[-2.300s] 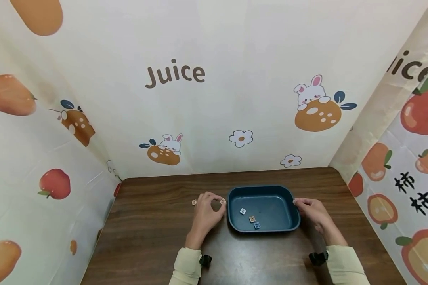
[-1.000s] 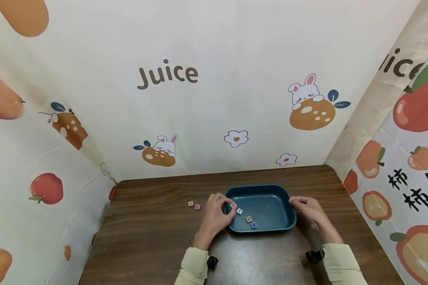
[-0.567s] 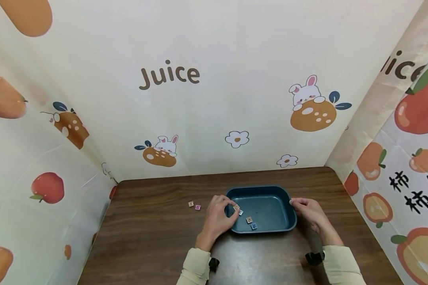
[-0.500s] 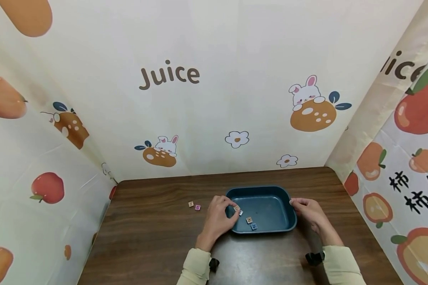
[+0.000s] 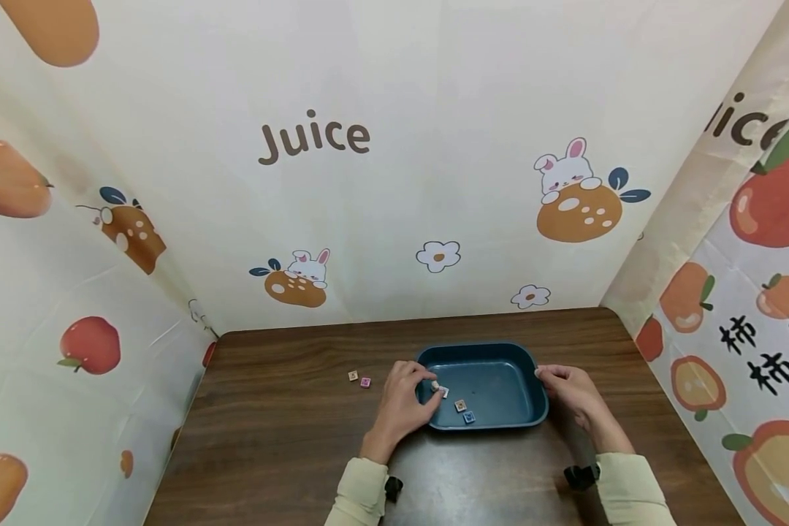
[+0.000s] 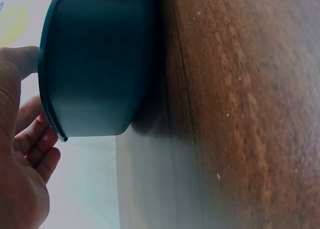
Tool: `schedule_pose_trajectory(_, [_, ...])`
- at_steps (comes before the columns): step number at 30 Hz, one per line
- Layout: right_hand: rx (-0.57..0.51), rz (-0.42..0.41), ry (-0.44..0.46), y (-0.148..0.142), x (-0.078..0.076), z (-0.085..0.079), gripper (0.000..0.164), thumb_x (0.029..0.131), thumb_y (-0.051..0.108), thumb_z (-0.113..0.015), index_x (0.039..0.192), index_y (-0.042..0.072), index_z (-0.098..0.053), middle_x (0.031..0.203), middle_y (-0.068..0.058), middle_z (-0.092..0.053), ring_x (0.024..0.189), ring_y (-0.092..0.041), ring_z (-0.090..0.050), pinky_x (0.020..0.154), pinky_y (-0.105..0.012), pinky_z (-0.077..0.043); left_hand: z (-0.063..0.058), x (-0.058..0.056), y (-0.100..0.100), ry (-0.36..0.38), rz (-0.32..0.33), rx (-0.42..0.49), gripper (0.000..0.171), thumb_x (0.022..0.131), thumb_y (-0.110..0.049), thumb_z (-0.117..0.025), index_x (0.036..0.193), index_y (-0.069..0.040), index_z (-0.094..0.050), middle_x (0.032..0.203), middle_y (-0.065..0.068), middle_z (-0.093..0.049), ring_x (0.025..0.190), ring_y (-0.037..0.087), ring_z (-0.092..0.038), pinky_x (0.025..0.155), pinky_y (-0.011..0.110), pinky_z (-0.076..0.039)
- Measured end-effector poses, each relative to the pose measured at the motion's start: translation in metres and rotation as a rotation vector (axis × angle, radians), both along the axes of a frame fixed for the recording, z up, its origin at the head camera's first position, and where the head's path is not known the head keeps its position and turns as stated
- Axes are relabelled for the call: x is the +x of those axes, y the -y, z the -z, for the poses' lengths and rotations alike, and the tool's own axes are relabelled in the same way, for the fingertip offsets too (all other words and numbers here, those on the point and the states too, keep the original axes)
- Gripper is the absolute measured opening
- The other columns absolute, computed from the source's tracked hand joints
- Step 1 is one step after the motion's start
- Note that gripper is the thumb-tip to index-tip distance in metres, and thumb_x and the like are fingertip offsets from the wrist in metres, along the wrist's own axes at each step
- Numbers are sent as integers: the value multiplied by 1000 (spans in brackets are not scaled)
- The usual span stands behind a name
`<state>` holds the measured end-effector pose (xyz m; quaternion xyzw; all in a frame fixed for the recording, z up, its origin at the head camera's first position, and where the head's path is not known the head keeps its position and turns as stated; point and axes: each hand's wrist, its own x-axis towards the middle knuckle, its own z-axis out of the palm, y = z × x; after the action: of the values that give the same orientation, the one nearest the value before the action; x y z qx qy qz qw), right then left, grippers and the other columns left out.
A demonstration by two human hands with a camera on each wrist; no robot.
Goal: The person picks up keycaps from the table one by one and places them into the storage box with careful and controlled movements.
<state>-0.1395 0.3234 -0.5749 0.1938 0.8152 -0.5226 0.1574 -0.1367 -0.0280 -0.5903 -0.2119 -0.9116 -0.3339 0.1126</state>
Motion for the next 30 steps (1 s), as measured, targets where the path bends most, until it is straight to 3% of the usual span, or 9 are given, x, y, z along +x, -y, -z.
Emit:
schedule_pose_trajectory(5, [-2,-4,-1,0,1,0,50,109,34,-57,140,-5,-64,144,-28,-62,111,-21,-66,85,-27,-59,0,-1,7,25,-12,65,25,92,-32,-82,108,-14,-82,108,1,-71,108,17,-57,94,40,-53])
schedule_pose_trajectory(10, [-1,5,11,0,1,-1,51,109,35,-57,141,-4,-63,146,-28,-61,111,-21,-67,85,-26,-59,-3,-6,18,-38,-44,107,24,90,-30,-84,106,-12,-81,105,5,-71,105,20,-58,89,40,-52])
schedule_pose_trajectory(20, [1,-8,5,1,1,-2,53,109,36,-56,141,-6,-61,144,-28,-61,106,-16,-66,82,-24,-58,0,-12,57,-73,-174,67,24,89,-28,-85,106,-12,-81,104,2,-71,105,23,-60,90,45,-53])
schedule_pose_trajectory(30, [2,-14,0,1,1,-3,55,109,37,-56,143,-6,-61,144,-29,-61,102,-12,-66,80,-22,-57,12,-14,83,18,-237,68,25,90,-28,-85,106,-10,-81,105,8,-71,102,23,-57,88,44,-53])
